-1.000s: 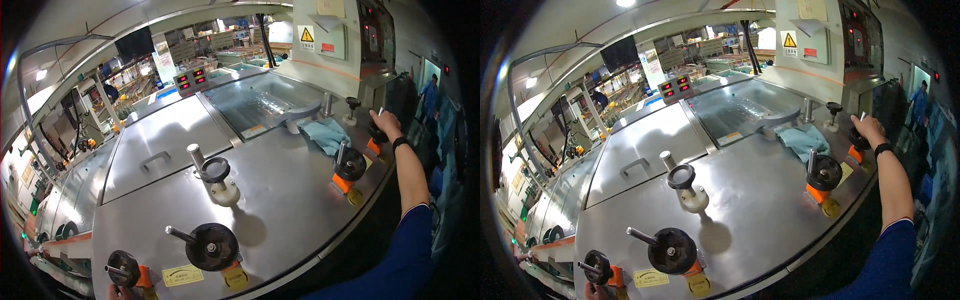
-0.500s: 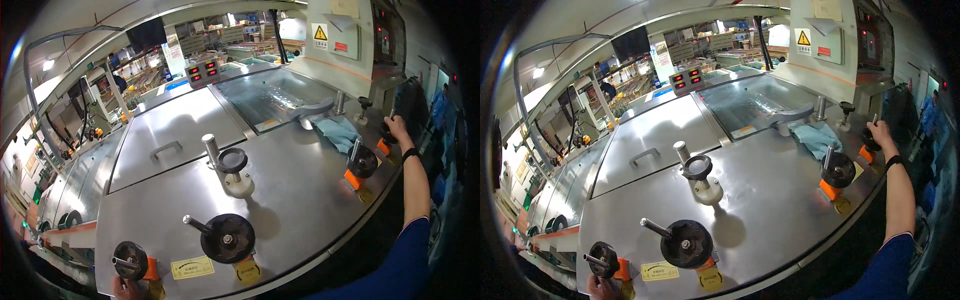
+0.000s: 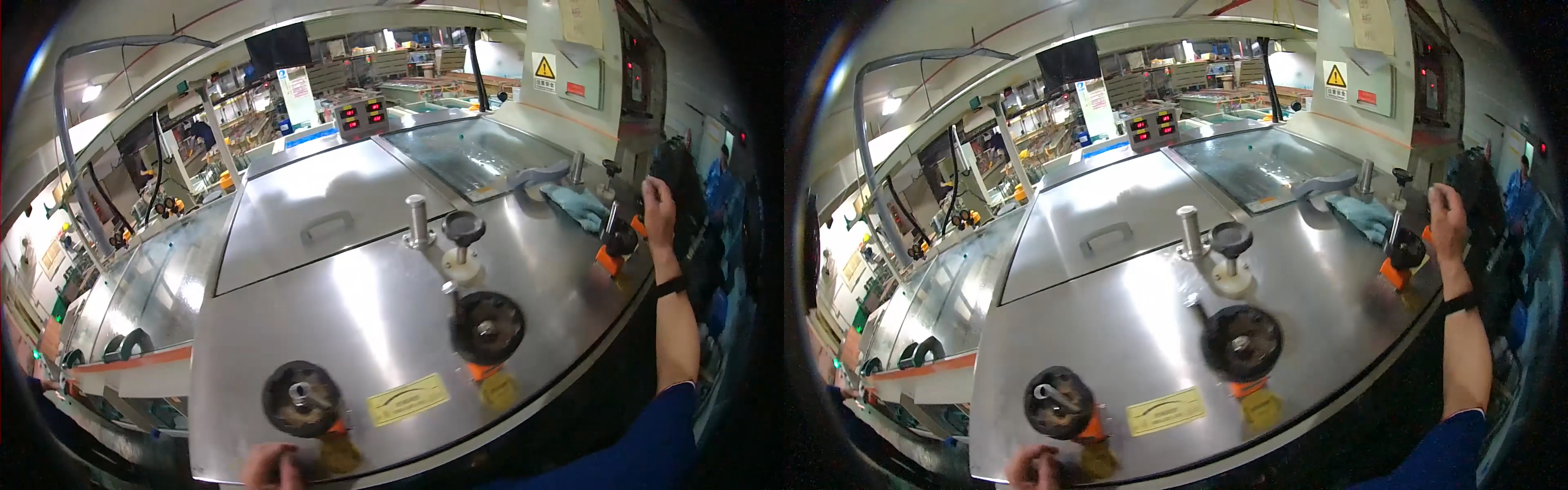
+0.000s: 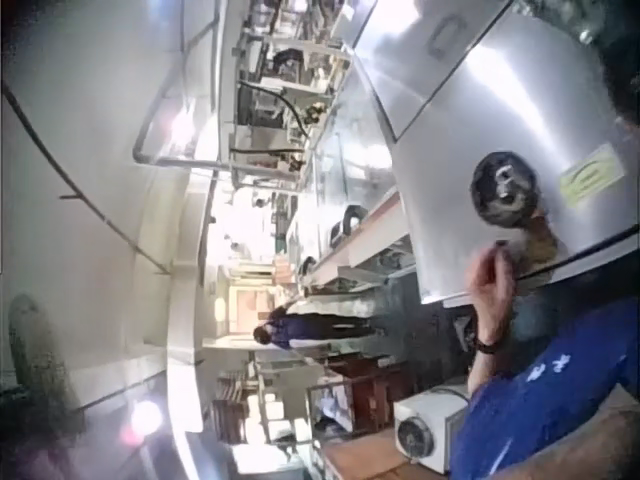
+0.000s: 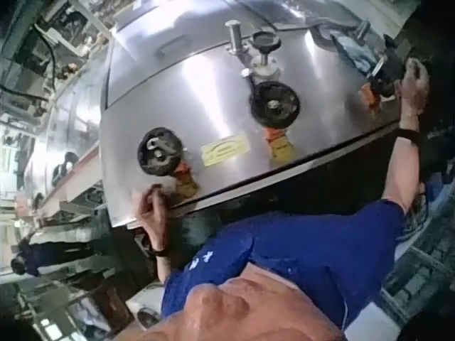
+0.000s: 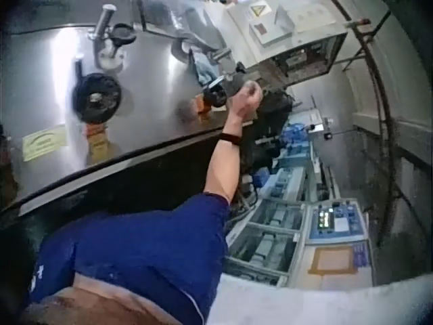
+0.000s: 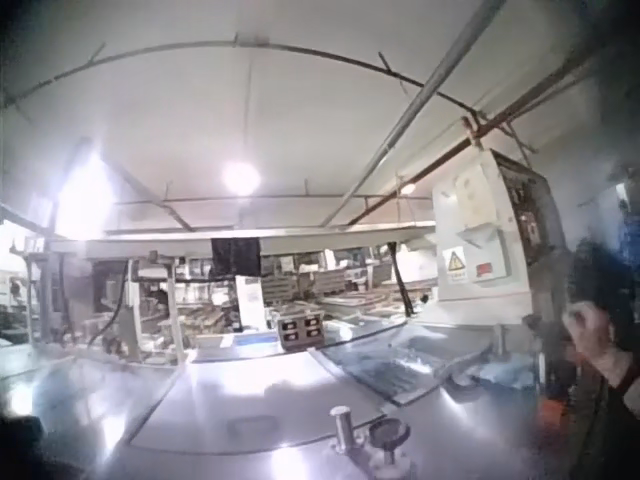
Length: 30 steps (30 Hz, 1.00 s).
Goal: Operating an industrial machine to process copper sheets, involving interacting with a touchscreen control panel and adjusting mechanical wheels.
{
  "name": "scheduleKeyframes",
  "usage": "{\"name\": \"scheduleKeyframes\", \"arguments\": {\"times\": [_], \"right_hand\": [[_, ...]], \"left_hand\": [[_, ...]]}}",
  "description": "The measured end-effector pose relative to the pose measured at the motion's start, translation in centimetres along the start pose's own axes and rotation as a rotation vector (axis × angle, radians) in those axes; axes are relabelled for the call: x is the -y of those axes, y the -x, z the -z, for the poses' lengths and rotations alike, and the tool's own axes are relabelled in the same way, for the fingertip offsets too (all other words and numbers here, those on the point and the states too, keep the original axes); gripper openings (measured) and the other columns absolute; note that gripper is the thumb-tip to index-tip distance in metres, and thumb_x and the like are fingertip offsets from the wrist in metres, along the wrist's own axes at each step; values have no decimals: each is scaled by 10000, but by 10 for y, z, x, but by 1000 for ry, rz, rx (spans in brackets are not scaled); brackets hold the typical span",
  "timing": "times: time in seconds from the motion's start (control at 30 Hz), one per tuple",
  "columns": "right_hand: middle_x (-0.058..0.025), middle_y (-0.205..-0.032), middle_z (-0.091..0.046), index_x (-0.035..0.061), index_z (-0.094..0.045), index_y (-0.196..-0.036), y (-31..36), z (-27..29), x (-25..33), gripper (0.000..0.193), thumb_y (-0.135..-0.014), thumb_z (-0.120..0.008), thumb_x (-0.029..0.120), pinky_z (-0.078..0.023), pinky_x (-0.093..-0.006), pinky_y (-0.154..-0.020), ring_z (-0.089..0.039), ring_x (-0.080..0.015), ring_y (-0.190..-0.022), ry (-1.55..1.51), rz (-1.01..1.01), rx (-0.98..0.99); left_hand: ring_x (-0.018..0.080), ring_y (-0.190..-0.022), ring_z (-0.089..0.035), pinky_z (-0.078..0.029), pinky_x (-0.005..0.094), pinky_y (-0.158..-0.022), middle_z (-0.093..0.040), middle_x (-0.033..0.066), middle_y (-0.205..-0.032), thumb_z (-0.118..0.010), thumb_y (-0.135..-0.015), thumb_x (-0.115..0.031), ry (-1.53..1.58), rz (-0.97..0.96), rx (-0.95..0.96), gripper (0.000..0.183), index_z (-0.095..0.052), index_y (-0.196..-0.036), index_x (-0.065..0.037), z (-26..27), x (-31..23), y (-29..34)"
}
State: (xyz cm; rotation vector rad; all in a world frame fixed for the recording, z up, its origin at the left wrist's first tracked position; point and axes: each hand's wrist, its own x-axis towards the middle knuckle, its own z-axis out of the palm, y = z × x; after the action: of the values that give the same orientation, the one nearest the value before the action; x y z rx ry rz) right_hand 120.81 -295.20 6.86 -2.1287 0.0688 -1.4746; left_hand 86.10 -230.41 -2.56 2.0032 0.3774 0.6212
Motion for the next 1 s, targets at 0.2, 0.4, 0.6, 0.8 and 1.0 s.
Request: {"name": "scheduleKeyframes", "arguments": {"times": [0.2, 0.4, 0.6, 0.8, 1.0], "right_hand": [[-63, -1039, -699, 21, -663, -1166, 124, -4, 242, 357, -1036, -616, 350, -507, -301, -855, -642, -150, -955, -196, 24, 425], [-80, -1066, -686, 10, -619, -1248, 175, -8, 332, 462, -991, -682, 389, -518, -334, -876, -652, -172, -977, -335, 6, 589], [-79, -983, -656, 14, -582, -1292, 199, -18, 384, 490, -977, -703, 371, -511, -328, -847, -613, -172, -898, -321, -82, 621], [-69, -981, -639, 12, -565, -1307, 210, -25, 384, 466, -975, -704, 308, -505, -331, -835, -604, -175, -883, -345, -102, 547], [-68, -984, -635, 6, -560, -1311, 217, -28, 382, 443, -974, -695, 260, -509, -334, -806, -606, -176, -856, -375, -120, 511]], "left_hand": [[271, -984, -670, -536, 314, -814, -678, 193, -1094, -667, -927, 3, -45, -403, 283, 200, -686, -1123, 40, 87, -2, -11], [339, -1009, -653, -524, 387, -876, -676, 181, -1114, -678, -918, -36, -228, -387, 214, 222, -681, -1133, 21, 159, 39, -37], [414, -1173, -580, -444, 493, -1052, -656, 197, -1203, -666, -908, -66, -362, -555, 209, 258, -672, -1156, 3, 165, 74, -45], [408, -1234, -563, -360, 544, -1134, -648, 192, -1270, -641, -945, -128, -285, -558, 247, 271, -677, -1179, 5, 169, 93, -46], [410, -1259, -556, -342, 563, -1141, -659, 194, -1270, -609, -974, -133, -236, -573, 284, 257, -686, -1180, 1, 175, 101, -43]]}}
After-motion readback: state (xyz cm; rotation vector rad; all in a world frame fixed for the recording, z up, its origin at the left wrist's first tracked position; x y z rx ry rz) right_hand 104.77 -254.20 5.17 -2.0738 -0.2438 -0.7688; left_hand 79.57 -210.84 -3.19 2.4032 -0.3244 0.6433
